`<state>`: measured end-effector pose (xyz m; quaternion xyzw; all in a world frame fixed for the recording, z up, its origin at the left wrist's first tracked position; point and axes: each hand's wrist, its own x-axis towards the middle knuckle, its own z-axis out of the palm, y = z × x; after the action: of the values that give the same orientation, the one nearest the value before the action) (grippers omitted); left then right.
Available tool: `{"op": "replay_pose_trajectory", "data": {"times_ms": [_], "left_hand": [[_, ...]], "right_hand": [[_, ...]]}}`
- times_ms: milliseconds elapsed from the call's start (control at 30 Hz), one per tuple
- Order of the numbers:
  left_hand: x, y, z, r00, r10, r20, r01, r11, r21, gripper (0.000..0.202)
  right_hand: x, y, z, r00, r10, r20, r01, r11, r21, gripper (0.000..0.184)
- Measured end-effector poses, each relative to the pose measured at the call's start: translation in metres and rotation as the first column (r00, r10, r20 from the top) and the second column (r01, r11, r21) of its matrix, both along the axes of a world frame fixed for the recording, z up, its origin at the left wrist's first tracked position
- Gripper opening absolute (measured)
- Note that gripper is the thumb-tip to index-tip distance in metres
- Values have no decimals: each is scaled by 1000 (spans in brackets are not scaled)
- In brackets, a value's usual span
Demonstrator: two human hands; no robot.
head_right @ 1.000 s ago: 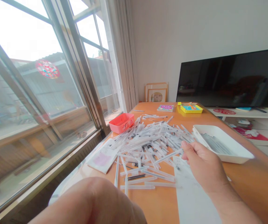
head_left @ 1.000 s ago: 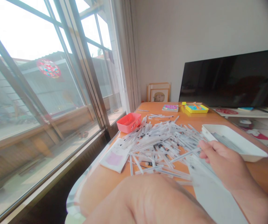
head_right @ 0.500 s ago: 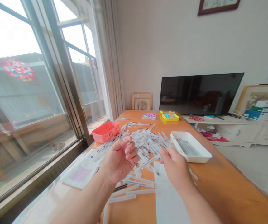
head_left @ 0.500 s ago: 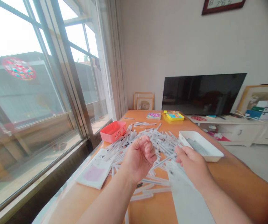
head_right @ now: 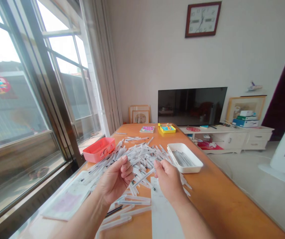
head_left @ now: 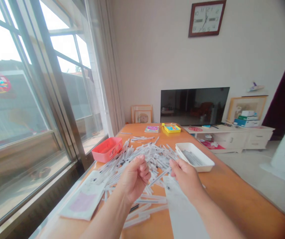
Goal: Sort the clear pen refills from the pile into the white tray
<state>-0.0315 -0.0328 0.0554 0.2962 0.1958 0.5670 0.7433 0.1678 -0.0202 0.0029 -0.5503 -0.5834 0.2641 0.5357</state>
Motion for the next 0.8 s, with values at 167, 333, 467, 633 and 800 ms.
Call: {"op": "replay_pose_trajectory", "data": {"times_ms": [167, 333, 467, 633, 800], "left_hand": [[5, 2, -5, 982, 73, -176, -59, 995, 86, 35], [5, 6, -9, 948, 139, -287, -108, 987, 121, 42], [6, 4, -12, 831, 251, -496, -158, 962, 222, 49], [17, -8, -11, 775, 130, -619, 24, 972, 234, 32], [23, -8, -16, 791, 17, -612, 113, 979, 173, 33]], "right_hand": [[-4, -4, 7, 998, 58, -27, -58, 998, 2, 49], [-5, -6, 10, 994, 101, -44, -101, 995, 7, 48], [-3, -7, 14, 992, 109, -57, -108, 994, 27, 47], [-3, -10, 18, 992, 122, -41, -120, 992, 44, 47], [-4, -9, 15, 981, 162, -102, -159, 986, 42, 47]]}}
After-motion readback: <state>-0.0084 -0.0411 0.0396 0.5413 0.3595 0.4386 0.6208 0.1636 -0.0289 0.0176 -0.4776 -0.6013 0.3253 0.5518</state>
